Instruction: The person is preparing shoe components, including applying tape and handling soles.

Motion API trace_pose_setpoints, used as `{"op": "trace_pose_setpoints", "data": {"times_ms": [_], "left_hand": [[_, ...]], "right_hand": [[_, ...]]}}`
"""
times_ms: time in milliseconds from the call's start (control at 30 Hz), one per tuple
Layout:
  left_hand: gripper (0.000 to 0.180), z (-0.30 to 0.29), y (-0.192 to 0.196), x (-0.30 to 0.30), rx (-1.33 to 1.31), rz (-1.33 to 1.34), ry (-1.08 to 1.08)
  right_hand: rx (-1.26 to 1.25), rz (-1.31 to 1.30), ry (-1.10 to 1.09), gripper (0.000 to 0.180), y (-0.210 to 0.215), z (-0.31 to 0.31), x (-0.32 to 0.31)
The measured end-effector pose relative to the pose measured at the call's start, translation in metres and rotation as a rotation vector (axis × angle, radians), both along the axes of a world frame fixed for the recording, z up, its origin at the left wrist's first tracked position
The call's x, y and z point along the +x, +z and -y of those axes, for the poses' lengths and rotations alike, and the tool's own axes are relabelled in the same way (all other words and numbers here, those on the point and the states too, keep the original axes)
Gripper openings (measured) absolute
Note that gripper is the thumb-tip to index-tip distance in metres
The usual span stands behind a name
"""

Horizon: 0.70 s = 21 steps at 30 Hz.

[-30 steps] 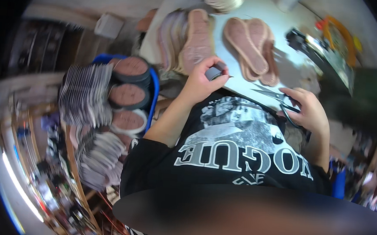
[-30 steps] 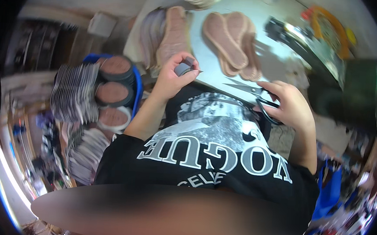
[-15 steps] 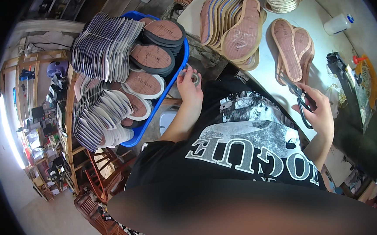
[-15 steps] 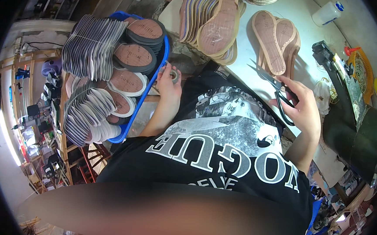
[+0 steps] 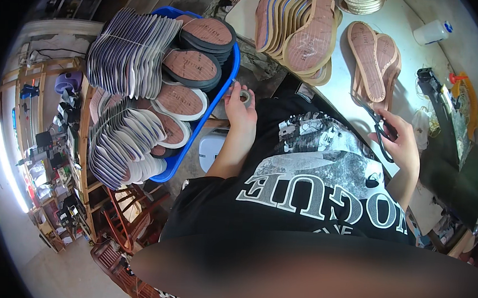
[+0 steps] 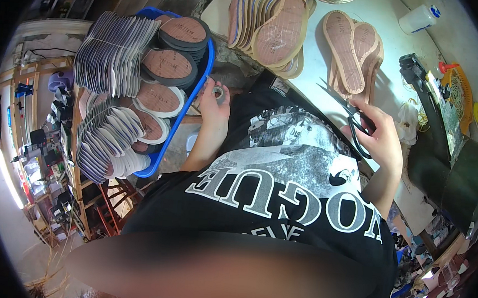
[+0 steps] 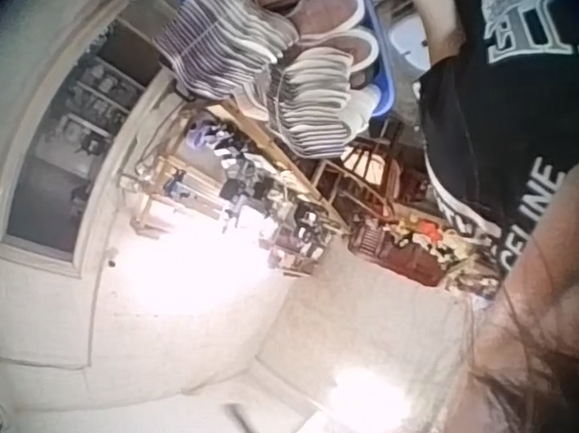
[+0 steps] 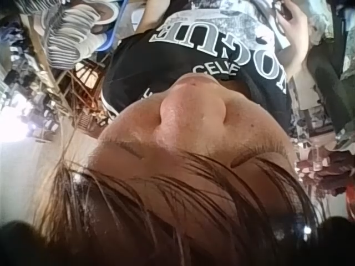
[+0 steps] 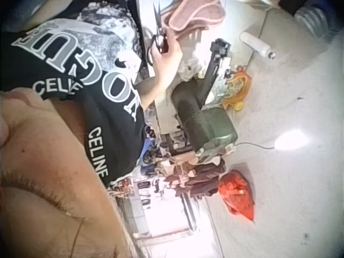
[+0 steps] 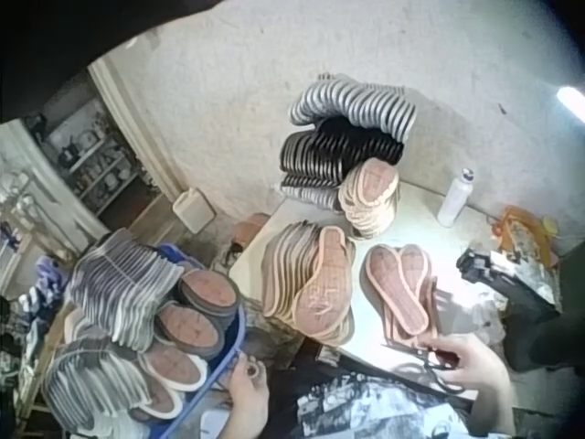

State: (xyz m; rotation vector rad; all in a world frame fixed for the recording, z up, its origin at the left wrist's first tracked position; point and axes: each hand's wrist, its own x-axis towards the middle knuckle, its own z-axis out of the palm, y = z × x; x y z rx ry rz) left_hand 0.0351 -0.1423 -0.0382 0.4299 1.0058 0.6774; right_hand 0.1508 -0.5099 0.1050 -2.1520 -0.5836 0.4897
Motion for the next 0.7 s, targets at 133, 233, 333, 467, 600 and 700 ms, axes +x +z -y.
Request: {"op": "trace_pose_setpoints", "data": {"times_ms": [133,233,333,467,600,700], "left_hand": [[0.019,-0.004,-0.006,-0.003,0.000,0.028,0.019],[0.018,-0.008,-0.010,-0.004,0.025,0.051,0.015],[0.018,-0.011,-0.015,-0.001,0.005,0.015,0.038],[0.019,-0.015,-0.020,0.001,0.011,-0.003,0.024],[0.025,-0.014,-0.016,0.006,0.013,-0.053,0.017],[0.031,-0.009,-0.015,0.014,0.039,-0.165,-0.015]], "right_hand": [[-0.018,-0.055,0.027,0.056,-0.002,-0.002,0.003],[-0.020,-0.052,0.039,0.055,-0.004,-0.002,0.005],[-0.030,-0.025,0.042,0.055,-0.004,-0.002,0.005],[-0.027,-0.042,0.039,0.055,-0.002,-0.005,0.004],[-0.033,-0.067,0.014,0.054,-0.005,-0.003,0.001],[-0.004,-0.063,-0.005,0.054,-0.009,0.001,-0.002]]}}
